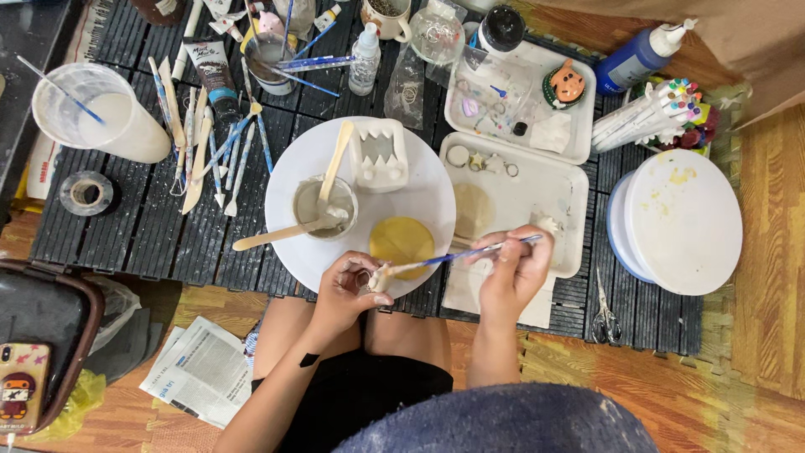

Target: The person sits on the floor and uses a sponge to wipe a small white figurine and a larger white mold. They then use a paintbrush to apply a white substance to the figurine before returning to wipe the mold with the sponge.

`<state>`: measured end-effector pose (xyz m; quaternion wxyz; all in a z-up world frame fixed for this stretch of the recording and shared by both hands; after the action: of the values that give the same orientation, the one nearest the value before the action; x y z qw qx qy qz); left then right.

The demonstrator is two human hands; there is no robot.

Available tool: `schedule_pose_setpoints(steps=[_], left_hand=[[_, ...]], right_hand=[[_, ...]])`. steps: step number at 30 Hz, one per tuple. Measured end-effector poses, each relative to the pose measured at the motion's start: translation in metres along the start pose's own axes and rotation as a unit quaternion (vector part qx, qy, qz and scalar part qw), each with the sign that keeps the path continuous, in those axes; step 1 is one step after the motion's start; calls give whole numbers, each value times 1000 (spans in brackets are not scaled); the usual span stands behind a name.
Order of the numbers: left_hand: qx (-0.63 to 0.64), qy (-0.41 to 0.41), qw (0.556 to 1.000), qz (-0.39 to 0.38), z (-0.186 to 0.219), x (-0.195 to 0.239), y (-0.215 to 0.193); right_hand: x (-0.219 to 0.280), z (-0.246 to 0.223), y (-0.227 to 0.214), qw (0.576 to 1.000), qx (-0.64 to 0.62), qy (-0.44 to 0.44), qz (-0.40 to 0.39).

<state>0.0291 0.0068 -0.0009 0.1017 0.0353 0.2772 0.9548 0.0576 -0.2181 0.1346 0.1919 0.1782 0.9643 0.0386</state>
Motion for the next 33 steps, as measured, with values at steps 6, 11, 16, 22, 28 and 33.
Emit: schedule_pose_setpoints(steps=[6,11,16,22,28,33], left_hand=[[9,-7,1000,-6,1,-1,0],[-14,5,1000,-12,3,-1,0],[-11,5,1000,-14,4,-1,3],[-16,13,1000,-15,4,-1,5],[-13,7,1000,-16,4,-1,6],[-10,15,1000,-10,8,-2,8]], right_hand=[[1,-11,12,998,0,-4,-64],[-8,-9,6,1000,5,-17,-22],[-4,0,12,997,-14,24,-65],[0,-8,6,998,0,-53,-27],[6,-12,11,997,1,-30,-76],[-4,-16,2,995,40,-89,-16]])
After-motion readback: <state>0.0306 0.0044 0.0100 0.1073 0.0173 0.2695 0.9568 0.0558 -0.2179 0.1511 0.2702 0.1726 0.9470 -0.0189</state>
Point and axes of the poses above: each hand's wrist, its own x-axis away from the middle knuckle, its own y-axis out of the palm, z = x × y, the point moved 4 cm from there along -x, towards the middle knuckle, and after that the axes turned 2 degrees about -y, right-handed, at the moved point
